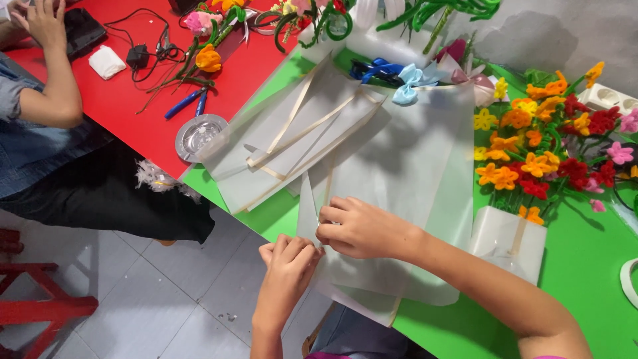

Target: The person wraps a small bouquet of artificial flowers in white paper, securing it with tape. They then place the wrapped bouquet onto a larger sheet of translucent paper and fold the paper around it, securing the folds with tape.

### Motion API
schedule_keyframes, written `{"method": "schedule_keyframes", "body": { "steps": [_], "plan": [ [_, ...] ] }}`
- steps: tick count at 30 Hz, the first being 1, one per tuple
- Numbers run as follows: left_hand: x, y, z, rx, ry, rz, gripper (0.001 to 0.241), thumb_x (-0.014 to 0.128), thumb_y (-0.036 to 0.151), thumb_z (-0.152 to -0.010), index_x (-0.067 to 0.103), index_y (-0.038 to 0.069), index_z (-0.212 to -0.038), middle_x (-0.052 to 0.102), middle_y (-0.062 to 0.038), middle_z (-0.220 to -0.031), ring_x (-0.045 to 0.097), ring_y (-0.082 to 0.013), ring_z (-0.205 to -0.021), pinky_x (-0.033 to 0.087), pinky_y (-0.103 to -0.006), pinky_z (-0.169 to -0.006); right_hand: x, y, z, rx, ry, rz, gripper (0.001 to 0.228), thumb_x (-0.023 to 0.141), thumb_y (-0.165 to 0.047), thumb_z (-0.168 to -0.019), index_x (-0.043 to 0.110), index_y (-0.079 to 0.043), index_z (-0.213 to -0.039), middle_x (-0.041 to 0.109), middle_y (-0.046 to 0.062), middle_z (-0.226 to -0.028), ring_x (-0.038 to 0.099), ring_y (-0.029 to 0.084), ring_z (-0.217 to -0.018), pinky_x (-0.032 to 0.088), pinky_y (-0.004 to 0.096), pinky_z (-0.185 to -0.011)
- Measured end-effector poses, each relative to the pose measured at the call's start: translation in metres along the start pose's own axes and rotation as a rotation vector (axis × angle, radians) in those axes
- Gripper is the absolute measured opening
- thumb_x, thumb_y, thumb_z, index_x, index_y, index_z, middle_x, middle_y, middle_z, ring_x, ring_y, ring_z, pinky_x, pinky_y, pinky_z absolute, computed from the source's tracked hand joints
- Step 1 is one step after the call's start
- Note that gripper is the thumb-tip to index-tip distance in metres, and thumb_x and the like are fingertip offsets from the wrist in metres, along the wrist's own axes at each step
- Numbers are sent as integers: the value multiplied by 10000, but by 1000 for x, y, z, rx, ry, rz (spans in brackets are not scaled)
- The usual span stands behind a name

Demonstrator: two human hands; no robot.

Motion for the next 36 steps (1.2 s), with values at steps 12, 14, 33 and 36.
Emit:
{"method": "schedule_keyframes", "body": {
  "steps": [12,14,33,36],
  "plan": [
    [11,1,2,31,-39,-2,160,634,128,-1016,523,140,-901,555,68,-923,413,-192,-822,258,-398,-741,10,15,5,105,-132,-358,170,693,-167,-938,589,-127,-1066,528,82,-1008,561,276,-854,478,391,-781],
    [12,-1,2,27,-38,6,141,633,123,-1012,539,151,-911,562,75,-925,426,-191,-823,262,-397,-743,10,11,6,67,-112,-228,157,686,-168,-928,603,-141,-1059,531,68,-999,535,270,-828,466,397,-709],
    [29,-12,3,-23,-88,33,255,628,176,-1028,470,148,-829,466,31,-843,424,-190,-797,261,-377,-772,32,18,5,69,51,-170,141,706,-105,-875,570,-72,-890,489,70,-847,499,267,-739,446,371,-656],
    [34,-12,3,-38,-119,38,225,635,185,-1020,495,158,-847,475,36,-852,436,-189,-810,268,-383,-789,27,22,4,74,103,-200,111,659,-55,-870,559,-62,-917,455,80,-863,480,262,-742,429,343,-656]
  ]
}}
Point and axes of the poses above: each hand's wrist, its own z-axis away from the middle knuckle, its own x-axis out of the palm, y = z × x, the point moved 9 cm from there along -z, towards the middle knuckle
